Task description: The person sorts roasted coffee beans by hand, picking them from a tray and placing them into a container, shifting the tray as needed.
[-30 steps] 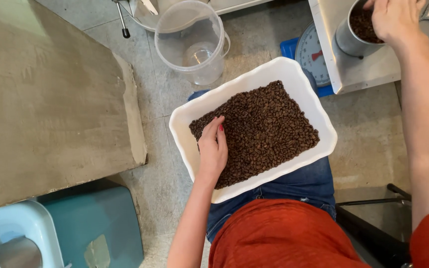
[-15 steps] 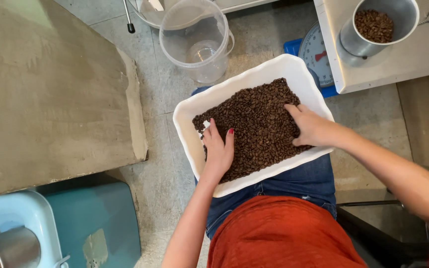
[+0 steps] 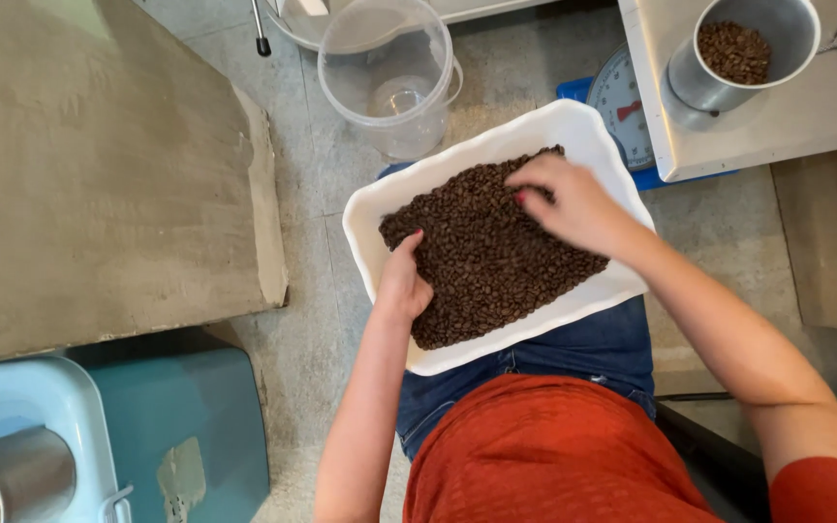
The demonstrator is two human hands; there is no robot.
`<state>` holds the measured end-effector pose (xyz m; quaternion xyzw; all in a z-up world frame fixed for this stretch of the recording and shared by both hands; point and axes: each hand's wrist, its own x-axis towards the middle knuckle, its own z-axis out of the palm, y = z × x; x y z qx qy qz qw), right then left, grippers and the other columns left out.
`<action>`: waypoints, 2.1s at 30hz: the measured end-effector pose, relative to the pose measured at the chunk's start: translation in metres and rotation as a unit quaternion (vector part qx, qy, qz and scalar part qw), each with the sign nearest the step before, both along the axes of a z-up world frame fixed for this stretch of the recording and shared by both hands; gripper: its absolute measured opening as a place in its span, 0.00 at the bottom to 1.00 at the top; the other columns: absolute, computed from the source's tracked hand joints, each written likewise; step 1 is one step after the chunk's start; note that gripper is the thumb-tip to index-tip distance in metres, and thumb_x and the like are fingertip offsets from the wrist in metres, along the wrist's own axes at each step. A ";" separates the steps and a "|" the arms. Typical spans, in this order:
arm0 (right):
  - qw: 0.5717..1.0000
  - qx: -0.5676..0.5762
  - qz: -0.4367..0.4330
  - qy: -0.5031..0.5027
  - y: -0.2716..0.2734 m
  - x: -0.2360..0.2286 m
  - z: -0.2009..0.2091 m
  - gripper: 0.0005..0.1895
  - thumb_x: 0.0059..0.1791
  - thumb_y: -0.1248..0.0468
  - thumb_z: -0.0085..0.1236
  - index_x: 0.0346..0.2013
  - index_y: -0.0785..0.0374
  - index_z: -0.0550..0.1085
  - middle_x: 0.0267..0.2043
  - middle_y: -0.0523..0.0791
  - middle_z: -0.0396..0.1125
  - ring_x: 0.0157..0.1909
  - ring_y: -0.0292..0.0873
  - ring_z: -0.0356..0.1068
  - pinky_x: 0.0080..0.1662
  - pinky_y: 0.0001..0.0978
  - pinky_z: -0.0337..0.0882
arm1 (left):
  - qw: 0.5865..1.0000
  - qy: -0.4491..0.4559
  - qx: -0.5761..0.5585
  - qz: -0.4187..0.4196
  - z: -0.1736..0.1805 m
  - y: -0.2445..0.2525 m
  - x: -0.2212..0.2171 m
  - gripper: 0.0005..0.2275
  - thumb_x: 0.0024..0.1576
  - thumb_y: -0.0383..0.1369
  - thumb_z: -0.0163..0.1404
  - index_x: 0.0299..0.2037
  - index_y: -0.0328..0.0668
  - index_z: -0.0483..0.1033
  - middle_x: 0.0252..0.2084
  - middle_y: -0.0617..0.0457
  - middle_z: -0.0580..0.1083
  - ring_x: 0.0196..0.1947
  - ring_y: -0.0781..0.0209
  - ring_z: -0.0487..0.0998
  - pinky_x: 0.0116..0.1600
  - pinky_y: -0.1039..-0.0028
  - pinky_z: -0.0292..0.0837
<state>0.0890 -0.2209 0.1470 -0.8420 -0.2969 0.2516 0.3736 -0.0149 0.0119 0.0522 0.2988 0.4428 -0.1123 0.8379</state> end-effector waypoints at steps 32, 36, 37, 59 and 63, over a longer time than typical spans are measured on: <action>0.994 0.084 -0.044 -0.057 0.019 -0.023 -0.068 0.05 0.50 0.75 0.60 0.39 0.68 0.80 0.35 0.52 0.72 0.36 0.50 0.74 0.34 0.35 0.73 | 0.995 0.028 -0.046 0.080 -0.001 -0.003 0.001 0.21 0.62 0.33 0.52 0.61 0.26 0.64 0.55 0.34 0.73 0.53 0.43 0.78 0.55 0.53 0.78; 0.992 0.086 -0.080 -0.047 0.020 -0.020 -0.063 0.04 0.53 0.74 0.57 0.41 0.67 0.79 0.35 0.51 0.72 0.36 0.49 0.73 0.35 0.35 0.72 | 0.993 0.027 -0.031 0.110 0.000 0.001 0.000 0.22 0.62 0.34 0.52 0.62 0.26 0.64 0.57 0.36 0.72 0.55 0.45 0.76 0.57 0.54 0.76; 0.989 0.110 -0.097 0.011 0.019 -0.016 -0.070 0.07 0.54 0.76 0.53 0.43 0.68 0.78 0.37 0.51 0.72 0.39 0.48 0.73 0.38 0.36 0.73 | 0.993 0.028 -0.027 0.113 0.002 0.002 0.000 0.22 0.61 0.34 0.52 0.62 0.27 0.64 0.56 0.36 0.73 0.55 0.45 0.77 0.57 0.53 0.76; 0.994 -0.011 0.082 0.071 0.040 -0.036 -0.029 0.10 0.51 0.72 0.53 0.45 0.64 0.79 0.07 0.41 0.56 0.12 0.37 0.52 0.24 0.27 0.58 | 0.996 0.034 -0.021 0.082 -0.005 0.000 -0.002 0.26 0.63 0.34 0.50 0.67 0.26 0.56 0.61 0.31 0.68 0.59 0.42 0.74 0.61 0.48 0.71; 0.995 -0.018 0.088 0.053 0.042 -0.041 -0.036 0.11 0.52 0.70 0.54 0.47 0.62 0.79 0.07 0.40 0.56 0.12 0.36 0.53 0.24 0.28 0.59 | 0.996 0.029 -0.025 0.083 -0.013 0.001 -0.002 0.26 0.63 0.34 0.50 0.67 0.25 0.56 0.60 0.30 0.69 0.58 0.42 0.75 0.60 0.48 0.72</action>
